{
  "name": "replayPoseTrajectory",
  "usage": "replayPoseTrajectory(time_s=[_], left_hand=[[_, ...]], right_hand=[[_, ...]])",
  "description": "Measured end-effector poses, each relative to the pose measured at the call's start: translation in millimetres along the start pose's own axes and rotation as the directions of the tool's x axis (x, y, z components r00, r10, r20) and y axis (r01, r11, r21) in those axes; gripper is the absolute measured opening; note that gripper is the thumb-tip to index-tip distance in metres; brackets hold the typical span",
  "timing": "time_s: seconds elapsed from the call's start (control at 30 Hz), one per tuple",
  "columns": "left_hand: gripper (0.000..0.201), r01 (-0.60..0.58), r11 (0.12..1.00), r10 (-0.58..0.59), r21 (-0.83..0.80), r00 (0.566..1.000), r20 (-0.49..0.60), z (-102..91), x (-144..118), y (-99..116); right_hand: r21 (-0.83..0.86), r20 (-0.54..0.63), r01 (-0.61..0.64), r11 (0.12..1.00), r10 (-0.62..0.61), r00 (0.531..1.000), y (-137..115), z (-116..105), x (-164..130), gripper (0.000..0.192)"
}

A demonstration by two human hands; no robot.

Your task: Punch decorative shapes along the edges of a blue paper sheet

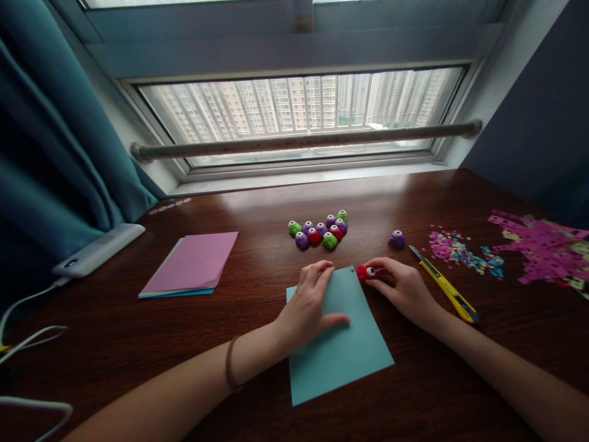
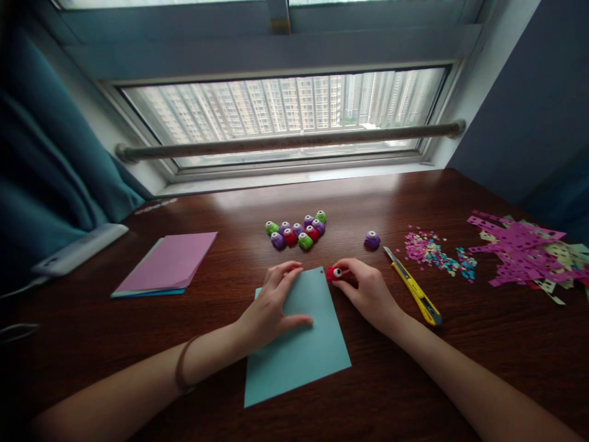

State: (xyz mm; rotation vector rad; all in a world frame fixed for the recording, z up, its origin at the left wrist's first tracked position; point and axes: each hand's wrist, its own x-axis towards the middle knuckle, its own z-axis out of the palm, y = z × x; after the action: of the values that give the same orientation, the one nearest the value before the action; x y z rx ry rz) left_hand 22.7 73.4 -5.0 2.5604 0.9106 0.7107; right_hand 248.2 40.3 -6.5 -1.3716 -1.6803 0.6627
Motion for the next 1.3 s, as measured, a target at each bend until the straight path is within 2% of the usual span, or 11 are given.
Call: replayPoseTrajectory(time_s=[0.43, 1.07, 1.3], left_hand=[[0.079, -0.003, 1.000, 0.003, -0.012, 1.000, -0.002, -0.9, 0.5, 0.1], [0.079, -0.016, 1.000, 0.016, -0.009, 1.000, 0.014, 0.7, 0.1, -2.4], [0.078, -0.011, 1.000, 0.011, -0.009, 1.000, 0.022, 1.4, 0.5, -3.0]], right_hand=[[0.093, -0.014, -0.016, 0.996, 0.017, 1.000, -2.9, 1.6, -2.5, 0.019], [-0.075, 0.040, 0.078, 0.994, -0.075, 0.996, -7.1, -1.6, 0.0, 0.017], [-0.090, 0.045, 0.067, 0.994, -0.063, 0.997, -9.3, -1.9, -1.1, 0.015]])
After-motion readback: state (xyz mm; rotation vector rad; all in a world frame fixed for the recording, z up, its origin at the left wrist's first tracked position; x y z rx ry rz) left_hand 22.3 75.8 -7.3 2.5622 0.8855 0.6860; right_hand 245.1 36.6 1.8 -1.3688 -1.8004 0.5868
